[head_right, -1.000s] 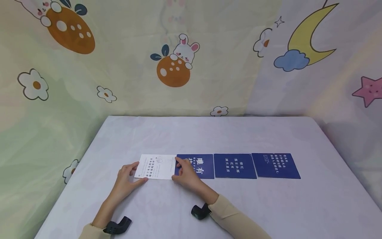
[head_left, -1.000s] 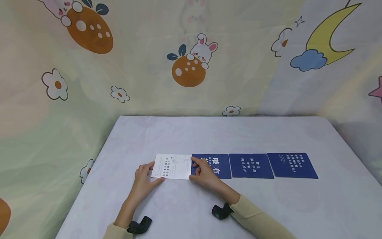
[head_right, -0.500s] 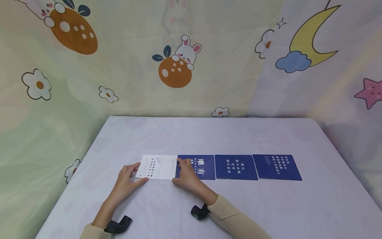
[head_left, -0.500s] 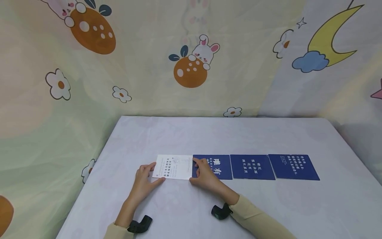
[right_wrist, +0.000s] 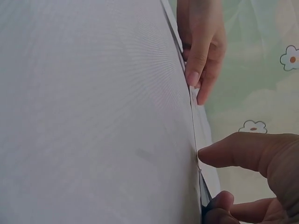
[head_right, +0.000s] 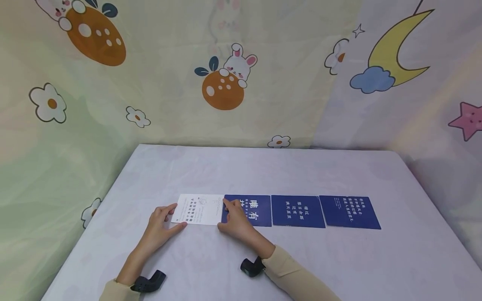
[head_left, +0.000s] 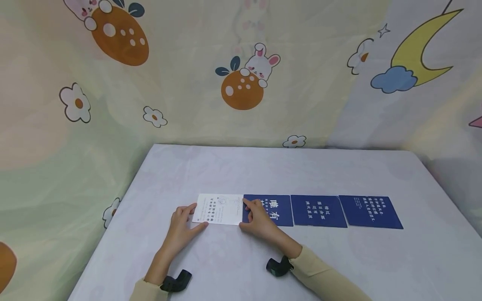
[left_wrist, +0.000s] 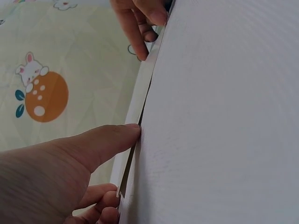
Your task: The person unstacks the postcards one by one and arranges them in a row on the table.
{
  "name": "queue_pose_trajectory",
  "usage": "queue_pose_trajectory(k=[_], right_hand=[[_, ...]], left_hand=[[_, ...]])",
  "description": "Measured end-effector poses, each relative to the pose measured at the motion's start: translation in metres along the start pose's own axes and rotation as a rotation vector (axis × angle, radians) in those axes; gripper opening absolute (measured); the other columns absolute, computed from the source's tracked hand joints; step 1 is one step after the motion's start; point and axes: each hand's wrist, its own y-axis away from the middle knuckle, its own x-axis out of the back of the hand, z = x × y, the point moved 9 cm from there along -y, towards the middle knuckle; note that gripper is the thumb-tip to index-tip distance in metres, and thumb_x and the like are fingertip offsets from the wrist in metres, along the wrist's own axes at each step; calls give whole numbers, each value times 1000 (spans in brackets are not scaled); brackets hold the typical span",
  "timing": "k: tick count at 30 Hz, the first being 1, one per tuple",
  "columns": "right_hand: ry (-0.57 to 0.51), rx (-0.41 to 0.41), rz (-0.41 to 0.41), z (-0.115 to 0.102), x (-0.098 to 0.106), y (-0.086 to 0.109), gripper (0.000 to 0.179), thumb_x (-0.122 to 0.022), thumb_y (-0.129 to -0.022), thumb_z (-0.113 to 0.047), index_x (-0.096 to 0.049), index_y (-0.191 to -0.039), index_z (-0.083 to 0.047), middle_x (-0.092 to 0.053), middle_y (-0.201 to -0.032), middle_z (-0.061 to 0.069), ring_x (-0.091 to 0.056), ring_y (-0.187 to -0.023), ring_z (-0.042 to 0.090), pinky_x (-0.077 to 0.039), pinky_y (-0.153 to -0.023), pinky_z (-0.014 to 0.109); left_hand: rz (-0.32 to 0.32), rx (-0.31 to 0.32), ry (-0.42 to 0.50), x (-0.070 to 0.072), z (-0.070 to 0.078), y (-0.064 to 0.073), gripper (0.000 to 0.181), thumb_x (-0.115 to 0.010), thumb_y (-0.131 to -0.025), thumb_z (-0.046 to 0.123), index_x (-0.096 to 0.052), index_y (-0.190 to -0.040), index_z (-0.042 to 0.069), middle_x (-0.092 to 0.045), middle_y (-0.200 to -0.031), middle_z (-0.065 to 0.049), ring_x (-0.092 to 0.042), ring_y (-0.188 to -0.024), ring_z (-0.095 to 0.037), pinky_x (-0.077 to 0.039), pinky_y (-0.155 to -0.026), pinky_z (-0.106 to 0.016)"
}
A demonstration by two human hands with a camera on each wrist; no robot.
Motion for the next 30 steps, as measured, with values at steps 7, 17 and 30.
queue_pose_trajectory(k=[7, 17, 30], right_hand=[[-55, 6, -12, 3, 1, 1, 73, -75, -75, -1, -42, -140, 10, -46, -108, 12, -45, -70, 12, -37, -56, 17], [-290, -10, 31, 12, 11, -1, 48, -68, -80, 6, -57, -126, 7, -52, -102, 14, -50, -71, 13, -41, -57, 17], [-365, 2, 53, 18, 26, 6, 20, -62, -87, 4, -67, -107, 6, -59, -90, 8, -51, -63, 9, -40, -53, 18]], left_hand=[[-5, -1, -11, -1, 0, -1, 79, -82, -78, 22, -43, -142, -4, -46, -117, -16, -44, -102, -27, -41, -82, -37], [-7, 18, -4, -4, -5, -7, 89, -79, -82, 30, -31, -146, -8, -45, -109, -11, -41, -100, -24, -38, -80, -35], [113, -14, 135, 6, -4, -6, 57, -69, -92, 20, -47, -139, -4, -53, -110, -11, -51, -93, -19, -42, -75, -26]])
